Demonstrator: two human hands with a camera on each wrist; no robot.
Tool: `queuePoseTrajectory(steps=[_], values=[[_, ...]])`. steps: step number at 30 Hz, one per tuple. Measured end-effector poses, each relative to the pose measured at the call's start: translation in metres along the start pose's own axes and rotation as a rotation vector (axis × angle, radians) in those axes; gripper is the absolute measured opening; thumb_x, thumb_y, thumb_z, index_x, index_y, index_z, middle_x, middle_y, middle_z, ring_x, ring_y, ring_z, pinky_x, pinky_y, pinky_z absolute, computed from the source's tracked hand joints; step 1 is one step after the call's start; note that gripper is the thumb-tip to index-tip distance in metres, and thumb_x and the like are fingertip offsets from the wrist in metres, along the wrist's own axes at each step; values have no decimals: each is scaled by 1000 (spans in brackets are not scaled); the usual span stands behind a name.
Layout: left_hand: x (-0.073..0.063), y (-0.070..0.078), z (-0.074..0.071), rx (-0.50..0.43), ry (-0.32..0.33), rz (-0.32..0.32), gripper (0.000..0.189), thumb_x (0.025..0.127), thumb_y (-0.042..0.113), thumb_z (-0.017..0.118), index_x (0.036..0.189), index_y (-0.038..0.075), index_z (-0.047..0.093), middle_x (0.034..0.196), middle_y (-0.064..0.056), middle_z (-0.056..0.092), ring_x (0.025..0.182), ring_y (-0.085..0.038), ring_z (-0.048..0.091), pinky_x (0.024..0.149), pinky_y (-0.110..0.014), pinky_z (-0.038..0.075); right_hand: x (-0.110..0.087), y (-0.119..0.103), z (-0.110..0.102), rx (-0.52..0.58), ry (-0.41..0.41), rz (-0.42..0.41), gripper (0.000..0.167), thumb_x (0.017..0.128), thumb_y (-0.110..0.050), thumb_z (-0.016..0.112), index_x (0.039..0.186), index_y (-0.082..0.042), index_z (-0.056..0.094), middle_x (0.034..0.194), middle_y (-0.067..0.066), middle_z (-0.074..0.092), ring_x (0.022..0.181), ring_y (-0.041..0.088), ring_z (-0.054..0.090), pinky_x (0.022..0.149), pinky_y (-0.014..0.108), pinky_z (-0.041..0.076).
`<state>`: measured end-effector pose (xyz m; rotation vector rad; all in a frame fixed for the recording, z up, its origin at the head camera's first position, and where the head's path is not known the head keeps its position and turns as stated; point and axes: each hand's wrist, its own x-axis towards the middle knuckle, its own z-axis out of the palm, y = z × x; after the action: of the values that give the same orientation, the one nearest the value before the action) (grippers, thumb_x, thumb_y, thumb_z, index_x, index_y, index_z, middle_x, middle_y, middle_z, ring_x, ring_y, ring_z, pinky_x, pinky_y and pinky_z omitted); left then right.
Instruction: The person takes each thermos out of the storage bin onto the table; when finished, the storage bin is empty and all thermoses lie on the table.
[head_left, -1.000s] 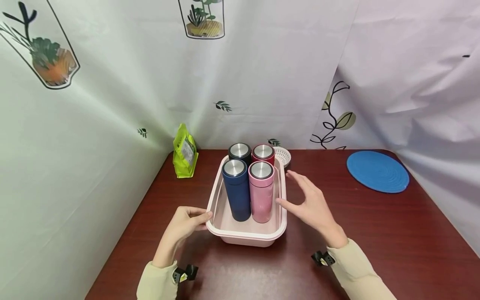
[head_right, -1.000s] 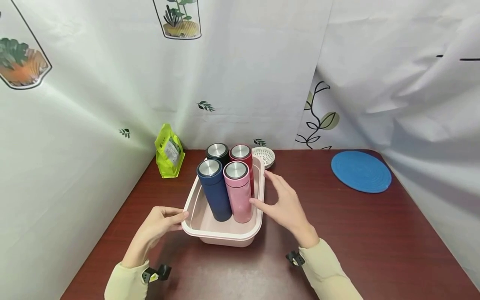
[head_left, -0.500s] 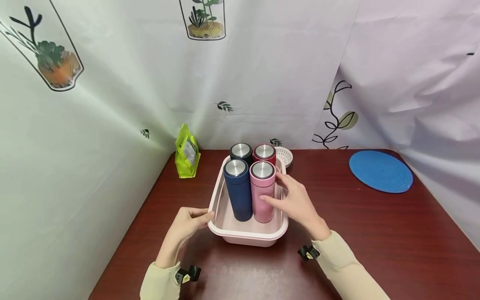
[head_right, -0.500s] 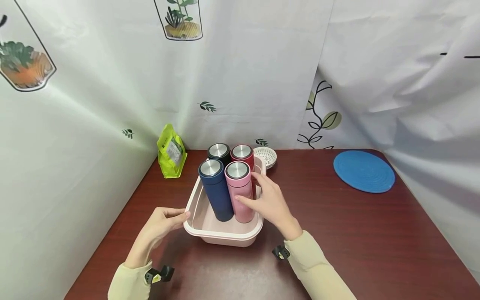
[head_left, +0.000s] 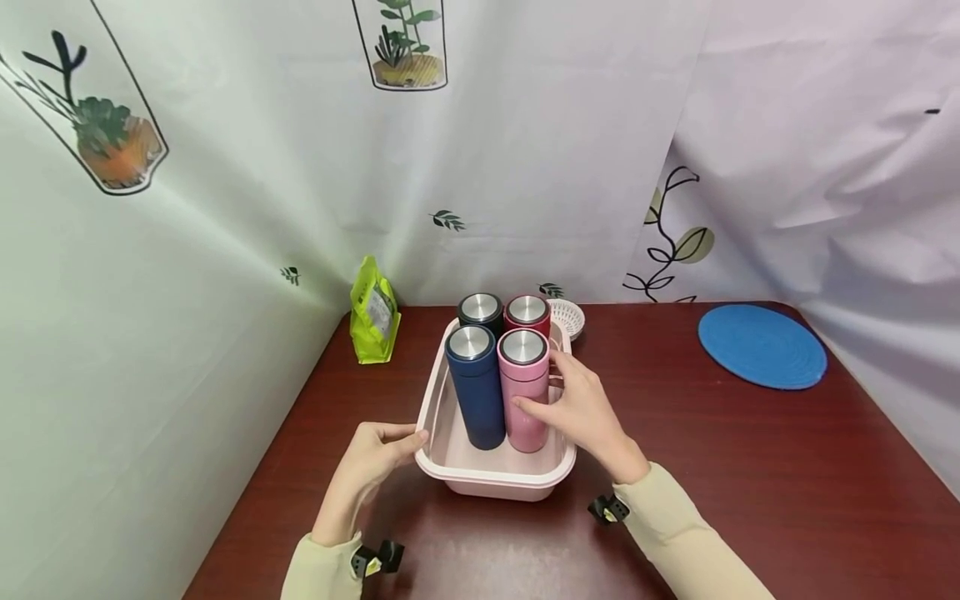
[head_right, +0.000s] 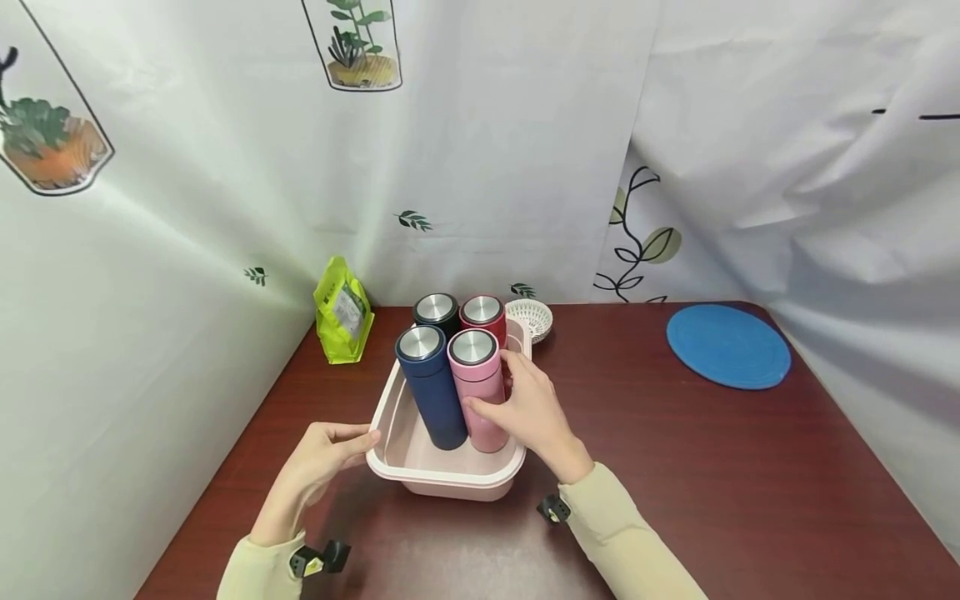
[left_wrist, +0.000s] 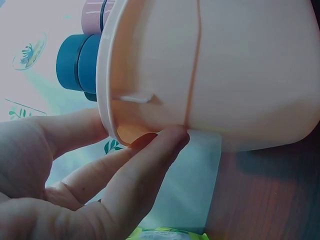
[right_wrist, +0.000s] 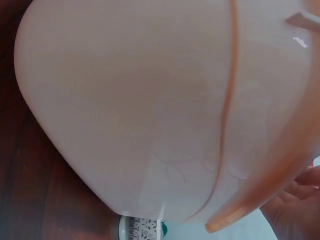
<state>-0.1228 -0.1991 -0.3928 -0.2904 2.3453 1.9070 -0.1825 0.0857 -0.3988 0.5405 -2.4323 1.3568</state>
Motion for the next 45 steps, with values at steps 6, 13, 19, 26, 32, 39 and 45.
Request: queuePoseTrajectory(steps=[6, 13, 19, 26, 32, 39, 45], values=[[-4, 0, -3, -9, 16, -2, 33, 87, 1, 69, 111, -20, 63, 98, -26, 70, 86, -26, 71, 81, -40, 60, 1, -1, 4, -2, 29, -19, 67, 66, -25, 90, 124, -10, 60, 110, 4, 67, 98, 19, 66, 83, 38, 59], [-3, 1, -5, -16, 1, -3, 34, 87, 3, 69, 112, -19, 63, 100, -26, 69, 88, -27, 71, 82, -40, 59, -2, -6, 3, -43, 81, -58, 68, 65, -26, 89, 124, -11, 60, 106, 1, 67, 94, 16, 65, 79, 36, 58], [-1, 2, -6, -21, -7, -11, 34, 88, 3, 68, 114, -19, 62, 101, -27, 69, 88, -26, 71, 83, -39, 59, -5, -11, -2, -42, 133, -84, 62, 65, -27, 89, 118, -10, 63, 103, 0, 67, 93, 15, 66, 81, 39, 58], [3, 2, -5, 2, -22, 2, 34, 88, 4, 69, 114, -18, 63, 105, -29, 68, 93, -34, 71, 84, -41, 58, -8, -25, -19, -37, 203, -156, 57, 64, -25, 89, 113, -11, 63, 100, -2, 66, 91, 14, 65, 80, 34, 56], [6, 2, -4, 12, -24, -4, 36, 88, 6, 70, 114, -18, 63, 107, -29, 68, 93, -31, 71, 85, -42, 58, -11, -40, -34, -41, 260, -233, 61, 62, -22, 90, 116, -11, 63, 102, -1, 66, 95, 15, 63, 85, 29, 53], [6, -1, -2, 5, -23, -17, 37, 87, 6, 71, 114, -18, 63, 107, -29, 68, 93, -31, 71, 85, -41, 58, -17, -54, -50, -17, 323, -313, 67, 61, -20, 89, 121, -8, 63, 108, 2, 67, 100, 16, 61, 93, 17, 47], [5, -2, -3, -4, -18, -25, 37, 87, 6, 71, 115, -18, 63, 105, -27, 68, 90, -27, 71, 84, -39, 59, -18, -65, -63, 38, 384, -358, 71, 61, -17, 86, 126, -6, 62, 115, 6, 67, 104, 16, 61, 94, 17, 48]])
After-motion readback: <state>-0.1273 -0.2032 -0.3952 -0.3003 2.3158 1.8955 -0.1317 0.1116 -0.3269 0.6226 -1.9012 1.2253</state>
